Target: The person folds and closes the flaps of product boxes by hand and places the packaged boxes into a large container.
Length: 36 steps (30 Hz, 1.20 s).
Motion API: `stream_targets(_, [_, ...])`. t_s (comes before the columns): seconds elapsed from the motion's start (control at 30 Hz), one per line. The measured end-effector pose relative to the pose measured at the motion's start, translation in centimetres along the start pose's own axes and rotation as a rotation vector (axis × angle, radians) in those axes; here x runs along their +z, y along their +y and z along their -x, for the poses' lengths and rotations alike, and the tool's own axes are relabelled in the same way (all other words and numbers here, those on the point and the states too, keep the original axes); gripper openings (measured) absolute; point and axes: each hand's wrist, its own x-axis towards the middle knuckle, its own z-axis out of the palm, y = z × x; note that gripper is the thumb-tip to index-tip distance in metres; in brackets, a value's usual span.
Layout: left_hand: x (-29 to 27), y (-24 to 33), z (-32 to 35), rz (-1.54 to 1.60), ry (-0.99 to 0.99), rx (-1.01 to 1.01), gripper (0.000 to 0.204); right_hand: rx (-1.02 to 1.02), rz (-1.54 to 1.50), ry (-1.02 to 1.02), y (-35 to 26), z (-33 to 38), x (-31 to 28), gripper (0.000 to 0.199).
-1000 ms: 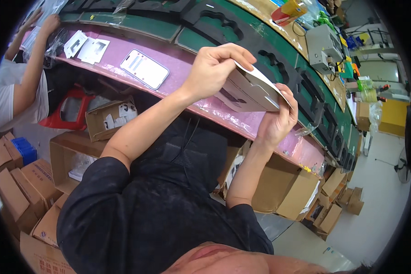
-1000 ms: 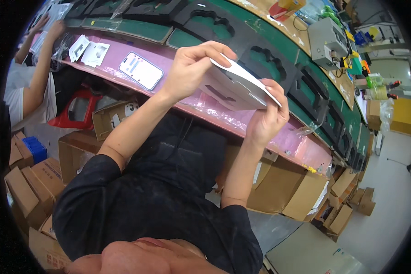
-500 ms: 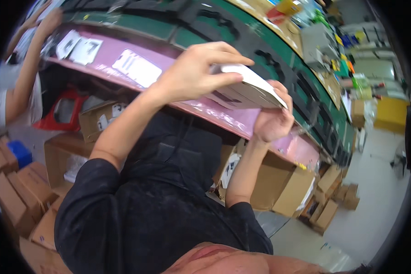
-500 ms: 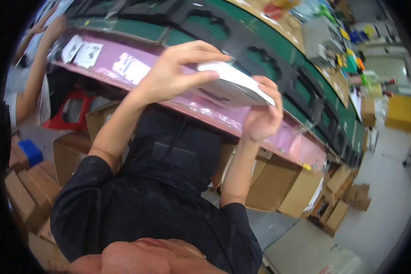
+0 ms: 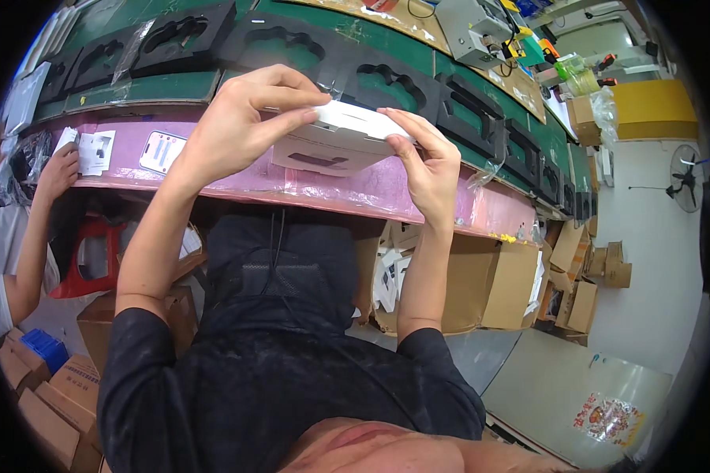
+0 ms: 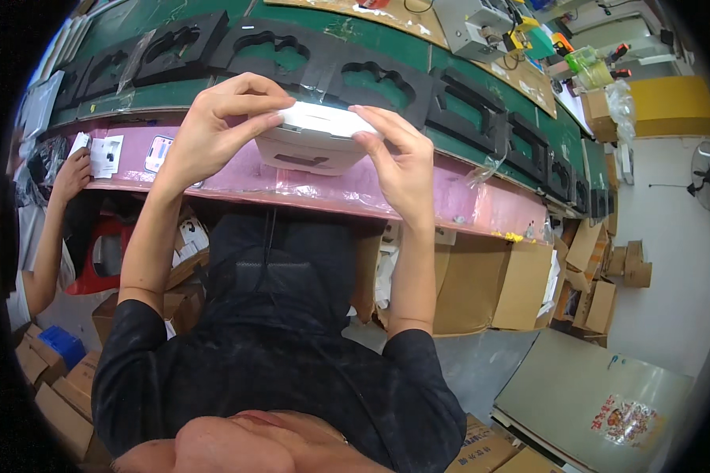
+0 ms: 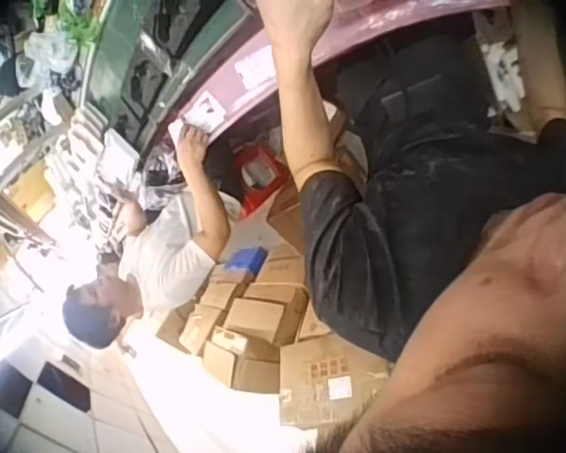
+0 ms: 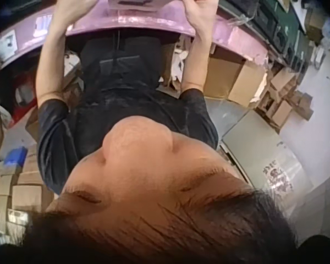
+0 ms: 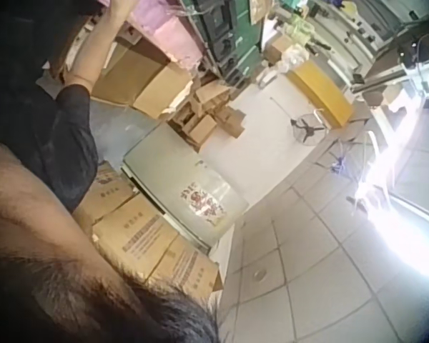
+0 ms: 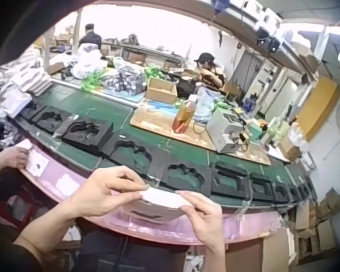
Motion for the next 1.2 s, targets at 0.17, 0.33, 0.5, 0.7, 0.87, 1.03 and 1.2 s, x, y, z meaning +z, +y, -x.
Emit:
stream_targets(0.17, [-0.5,-0.2,-0.6,-0.001,-0.053,0.002,0.025,-0.121,0.140,0.024,0.1,-0.4,0.3,0.029])
stream_targets(0.33, [-1.1,0.0,-0.8,-0.058,-0.143,0.050,0.028,-0.272,0.229,0.066,0.1,-0.1,1.2,0.028])
stream_targets(0.5, [-1.1,0.1,-0.3,-0.091,-0.140,0.100,0.029,-0.287,0.262,0.048,-0.2,0.2,1.0,0.027])
stream_targets(0.7, [-0.9,-0.8,0.4,-0.084,-0.099,0.136,0.028,-0.326,0.366,-0.008,-0.9,-0.1,0.6,0.027])
stream_targets(0.87, [-1.7,-0.7,-0.4,-0.117,-0.162,0.172,0.028,-0.368,0.378,-0.002,-0.9,-0.1,0.8,0.027])
stream_targets(1.03, [-2.0,-0.8,-0.4,-0.117,-0.203,0.188,0.029,-0.391,0.392,-0.001,-1.1,0.0,0.7,0.027])
stream_targets(1.2, [-2.5,-0.7,-0.7,-0.135,-0.253,0.178,0.030,-0.384,0.429,-0.019,-1.3,-0.1,0.7,0.028])
